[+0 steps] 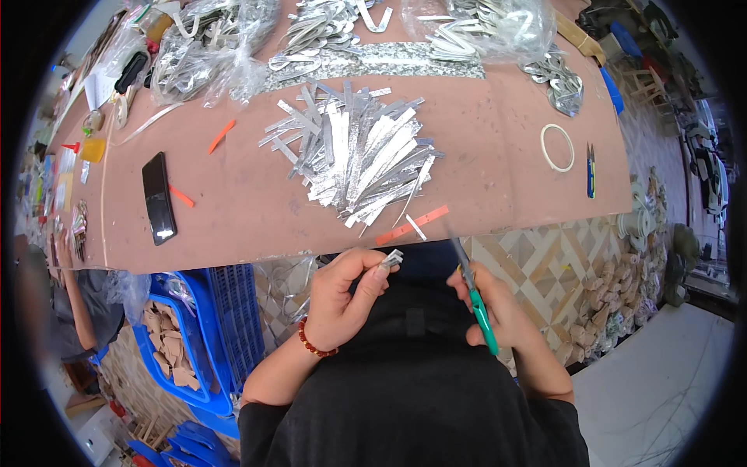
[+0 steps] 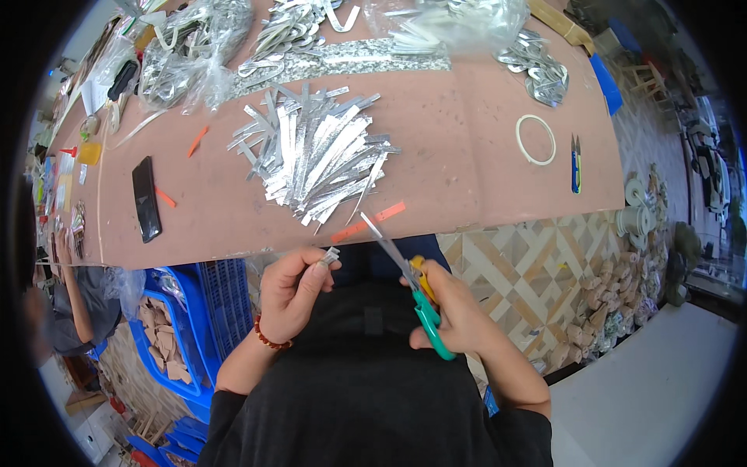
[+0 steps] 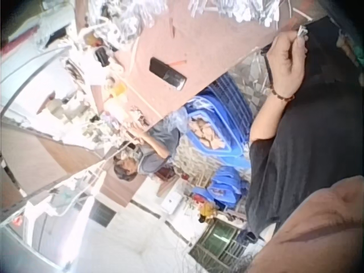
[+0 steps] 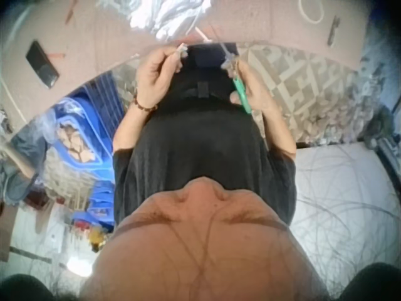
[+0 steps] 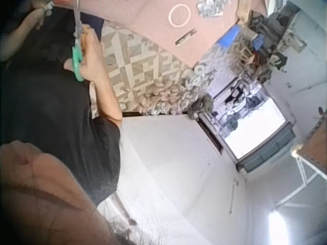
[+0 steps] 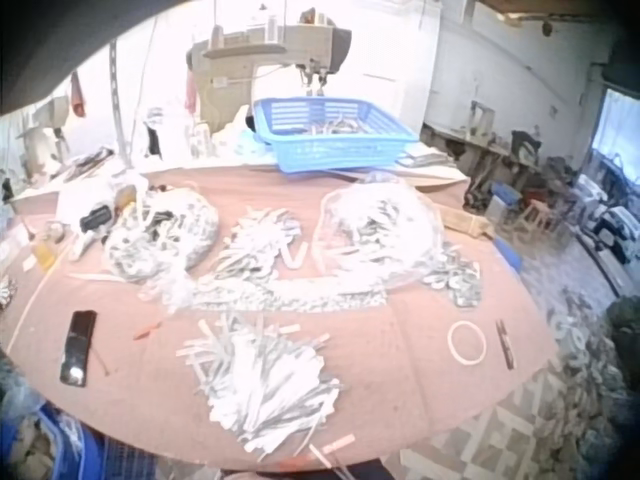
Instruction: The recorder uses scissors to cut long silver material strips into shorter pieces at a workbench.
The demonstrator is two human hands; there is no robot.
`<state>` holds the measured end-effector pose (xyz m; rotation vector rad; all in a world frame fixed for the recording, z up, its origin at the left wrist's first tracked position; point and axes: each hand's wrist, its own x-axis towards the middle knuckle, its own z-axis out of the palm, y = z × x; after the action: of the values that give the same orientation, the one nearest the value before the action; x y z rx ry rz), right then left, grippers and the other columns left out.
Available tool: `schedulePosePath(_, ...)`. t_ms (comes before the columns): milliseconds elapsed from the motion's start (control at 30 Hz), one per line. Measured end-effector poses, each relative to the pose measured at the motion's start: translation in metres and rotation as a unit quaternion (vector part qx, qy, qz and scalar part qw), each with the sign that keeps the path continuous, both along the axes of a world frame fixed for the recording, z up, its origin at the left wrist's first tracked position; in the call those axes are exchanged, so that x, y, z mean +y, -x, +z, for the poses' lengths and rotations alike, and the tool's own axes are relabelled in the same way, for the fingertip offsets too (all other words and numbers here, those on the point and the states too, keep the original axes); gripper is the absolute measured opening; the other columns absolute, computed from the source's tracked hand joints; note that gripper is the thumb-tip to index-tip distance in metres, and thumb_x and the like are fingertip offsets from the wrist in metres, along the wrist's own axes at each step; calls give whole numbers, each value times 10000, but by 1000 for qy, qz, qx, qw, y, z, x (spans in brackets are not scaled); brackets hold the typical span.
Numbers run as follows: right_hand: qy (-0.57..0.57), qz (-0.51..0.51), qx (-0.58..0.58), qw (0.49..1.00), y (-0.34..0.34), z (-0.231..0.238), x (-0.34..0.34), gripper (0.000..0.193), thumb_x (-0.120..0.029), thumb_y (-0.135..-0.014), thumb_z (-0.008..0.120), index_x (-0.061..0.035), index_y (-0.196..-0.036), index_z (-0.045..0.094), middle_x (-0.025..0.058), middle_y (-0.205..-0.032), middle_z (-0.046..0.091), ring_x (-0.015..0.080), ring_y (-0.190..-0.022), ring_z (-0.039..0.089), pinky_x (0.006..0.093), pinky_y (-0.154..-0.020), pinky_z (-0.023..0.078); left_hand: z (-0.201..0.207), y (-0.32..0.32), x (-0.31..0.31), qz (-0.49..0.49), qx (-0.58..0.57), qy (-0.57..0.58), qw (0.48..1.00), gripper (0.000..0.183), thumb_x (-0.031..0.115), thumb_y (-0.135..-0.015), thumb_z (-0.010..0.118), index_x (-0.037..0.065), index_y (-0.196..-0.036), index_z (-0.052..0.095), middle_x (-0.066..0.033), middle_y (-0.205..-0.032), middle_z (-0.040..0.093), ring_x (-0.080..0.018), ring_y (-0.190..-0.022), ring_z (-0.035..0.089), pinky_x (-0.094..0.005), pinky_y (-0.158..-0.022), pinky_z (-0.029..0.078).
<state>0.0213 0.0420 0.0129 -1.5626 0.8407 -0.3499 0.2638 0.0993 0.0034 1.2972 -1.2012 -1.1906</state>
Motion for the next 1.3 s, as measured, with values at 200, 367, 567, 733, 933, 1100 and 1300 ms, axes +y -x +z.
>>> schedulePosePath(200,2,54,130,990,27,-3,15,773,-568,-524,788,-32,-1032,561,106,-849,538,278,-747,535,330,-687,419,2,13,-11,3,-5,-57,998,109,74,-895,536,-5,-932,602,-41,-741,591,-79,-635,551,-211,-584,437)
schedulePosePath(367,-30,32,135,990,29,-4,19,599,-406,-573,820,-31,-980,588,93,-812,555,215,-722,551,299,-651,419,-4,25,-14,-26,-12,-72,997,109,77,-893,543,0,-937,604,-38,-722,588,-72,-622,536,-208,-578,433)
schedulePosePath(567,-127,-61,82,987,33,-15,36,255,-191,-723,745,-23,-792,567,14,-622,495,118,-554,454,241,-522,357,-10,21,-18,-73,-77,-109,988,134,115,-886,549,-2,-929,598,-106,-715,594,-166,-628,596,-270,-589,458)
schedulePosePath(733,-225,-184,24,957,37,-22,34,141,-134,-782,671,-23,-811,590,-56,-647,491,16,-604,418,198,-533,347,-3,-9,-10,-92,-192,-117,970,115,94,-863,555,0,-914,597,-147,-724,582,-284,-631,578,-327,-585,448)
schedulePosePath(933,-217,-143,43,965,29,-22,27,131,-131,-795,659,-19,-800,593,-53,-648,493,20,-607,424,197,-538,353,0,-7,-5,-20,-181,-125,975,100,84,-845,596,6,-907,607,-100,-686,568,-163,-540,507,-264,-533,412)
schedulePosePath(1100,-217,-131,47,966,26,-21,27,193,-214,-849,607,-21,-855,593,-55,-669,485,13,-604,411,183,-540,321,-3,-6,-6,0,-197,-129,972,83,76,-832,612,7,-877,607,-72,-678,572,-104,-500,461,-230,-491,384)
schedulePosePath(1300,-231,-131,59,962,25,-19,25,211,-232,-847,618,-23,-851,596,-56,-672,486,16,-612,413,181,-548,321,-6,-4,-6,22,-219,-105,970,81,73,-815,626,8,-858,606,-64,-707,596,-98,-479,464,-224,-467,379)
